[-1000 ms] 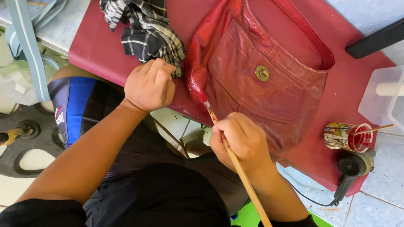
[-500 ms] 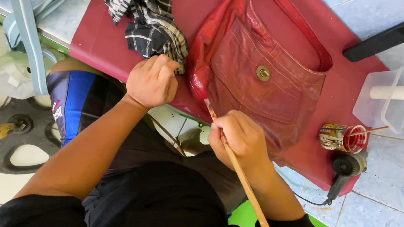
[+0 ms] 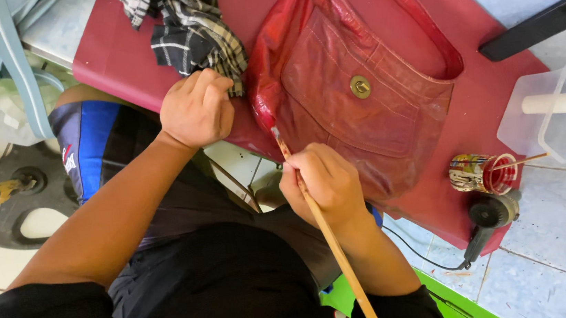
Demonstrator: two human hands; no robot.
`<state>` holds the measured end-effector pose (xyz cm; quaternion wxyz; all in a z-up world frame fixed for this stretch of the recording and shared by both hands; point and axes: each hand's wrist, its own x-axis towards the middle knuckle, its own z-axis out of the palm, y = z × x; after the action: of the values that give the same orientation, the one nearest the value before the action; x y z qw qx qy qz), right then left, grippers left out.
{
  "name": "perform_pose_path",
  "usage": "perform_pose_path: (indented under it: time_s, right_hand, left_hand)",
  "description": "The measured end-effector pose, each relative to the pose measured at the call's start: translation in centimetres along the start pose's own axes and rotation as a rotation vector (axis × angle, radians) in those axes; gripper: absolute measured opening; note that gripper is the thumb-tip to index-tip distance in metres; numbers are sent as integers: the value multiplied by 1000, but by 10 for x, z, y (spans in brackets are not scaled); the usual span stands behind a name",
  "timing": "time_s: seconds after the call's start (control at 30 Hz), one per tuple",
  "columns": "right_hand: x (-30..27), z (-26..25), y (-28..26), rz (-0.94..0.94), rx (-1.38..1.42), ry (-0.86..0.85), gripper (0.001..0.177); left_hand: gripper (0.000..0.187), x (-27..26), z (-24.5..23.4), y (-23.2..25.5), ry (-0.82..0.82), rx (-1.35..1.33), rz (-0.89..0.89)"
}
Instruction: The person paints a red leather handbag with red paint using a brush. They dip the brush into a container of paint and apply it to the bag's surface, focusing on the edges and seams.
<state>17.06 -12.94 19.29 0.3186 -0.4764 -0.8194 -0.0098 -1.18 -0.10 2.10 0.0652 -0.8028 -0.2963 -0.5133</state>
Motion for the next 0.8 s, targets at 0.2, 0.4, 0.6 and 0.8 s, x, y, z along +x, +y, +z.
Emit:
perform_pose_path:
  time_s: [0.2,0.4,0.6,0.8]
  right_hand:
    - [0,-12,4,114,159,29,8]
    - [-11,-18,19,270,263,104,5]
    - [-52,-26,38,549,427,285,9]
    - [-79,0,51,716,640,438,10]
  left_hand:
    - [25,0,4,-1,1,5,17]
    - [23,0,6,-2,-18,-17,14]
    - [22,0,5,-1,-25,-29,7]
    - [23,-1,5,0,-18,-15,-11]
